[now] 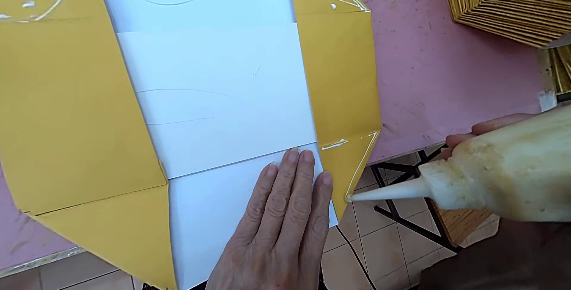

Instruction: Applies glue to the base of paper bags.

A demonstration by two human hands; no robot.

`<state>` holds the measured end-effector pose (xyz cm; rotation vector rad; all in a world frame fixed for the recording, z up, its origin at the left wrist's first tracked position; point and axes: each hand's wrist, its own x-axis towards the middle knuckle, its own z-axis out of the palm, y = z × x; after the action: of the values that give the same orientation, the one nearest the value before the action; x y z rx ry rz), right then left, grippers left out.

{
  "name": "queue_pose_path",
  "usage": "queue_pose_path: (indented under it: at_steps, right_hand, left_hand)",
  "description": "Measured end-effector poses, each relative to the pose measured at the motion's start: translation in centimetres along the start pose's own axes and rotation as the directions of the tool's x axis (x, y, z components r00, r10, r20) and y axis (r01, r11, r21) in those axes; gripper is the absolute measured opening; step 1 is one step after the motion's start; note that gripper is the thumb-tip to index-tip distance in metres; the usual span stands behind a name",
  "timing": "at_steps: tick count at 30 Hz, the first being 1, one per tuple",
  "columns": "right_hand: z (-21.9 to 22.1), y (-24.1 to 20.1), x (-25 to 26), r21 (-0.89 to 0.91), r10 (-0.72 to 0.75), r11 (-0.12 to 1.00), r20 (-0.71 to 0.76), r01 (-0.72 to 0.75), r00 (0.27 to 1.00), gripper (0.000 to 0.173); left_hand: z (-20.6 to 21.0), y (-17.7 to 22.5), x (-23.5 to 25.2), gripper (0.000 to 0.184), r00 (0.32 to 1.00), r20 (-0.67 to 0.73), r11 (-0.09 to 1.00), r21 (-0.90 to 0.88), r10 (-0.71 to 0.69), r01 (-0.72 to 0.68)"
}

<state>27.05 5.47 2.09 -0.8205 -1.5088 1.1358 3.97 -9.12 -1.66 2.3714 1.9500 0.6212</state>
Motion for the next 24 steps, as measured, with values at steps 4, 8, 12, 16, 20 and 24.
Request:
queue_pose_path:
  at_steps: [4,8,12,16,20,24]
  right_hand:
    - [1.0,-0.9,-0.7,-0.024,0.054,0.998,0.081,-0.052,0.995,0.075]
    - [1.7,-2.0,-1.2,-0.007,0.147,0.989,0.100,-0.147,0.984,0.077]
    - [-0.1,-0.6,0.2,-0.015,0.016,1.000,0.079,-0.015,0.997,0.070]
    - [1.6,-0.2,1.6,-0.180,-0.151,0.975,-0.087,0.134,0.985,0.076]
    - [0.3,0.1,1.1,-0.097,-0.030,0.994,0.102,0.040,0.994,0.085]
    - [1.8,-2.2,0.6,-0.134,0.105,0.988,0.196,-0.079,0.975,0.073]
  left_hand:
    - [0.0,-0.1,0.0,0.039,1.000,-0.003,1.000,0.000,0.010,-0.010]
    - [0.1,-0.1,-0.1,0.039,1.000,-0.011,1.000,-0.006,0.006,-0.006]
    - [0.2,-0.1,-0.1,0.039,1.000,-0.012,1.000,-0.003,0.009,-0.009]
    - [0.2,-0.1,0.0,0.038,1.000,-0.017,1.000,-0.003,0.011,-0.011]
    - [0.2,-0.2,0.0,0.038,0.999,-0.034,1.000,-0.014,0.010,-0.010]
    - [0.0,-0.3,0.0,0.038,0.999,-0.030,1.000,-0.022,0.014,-0.015]
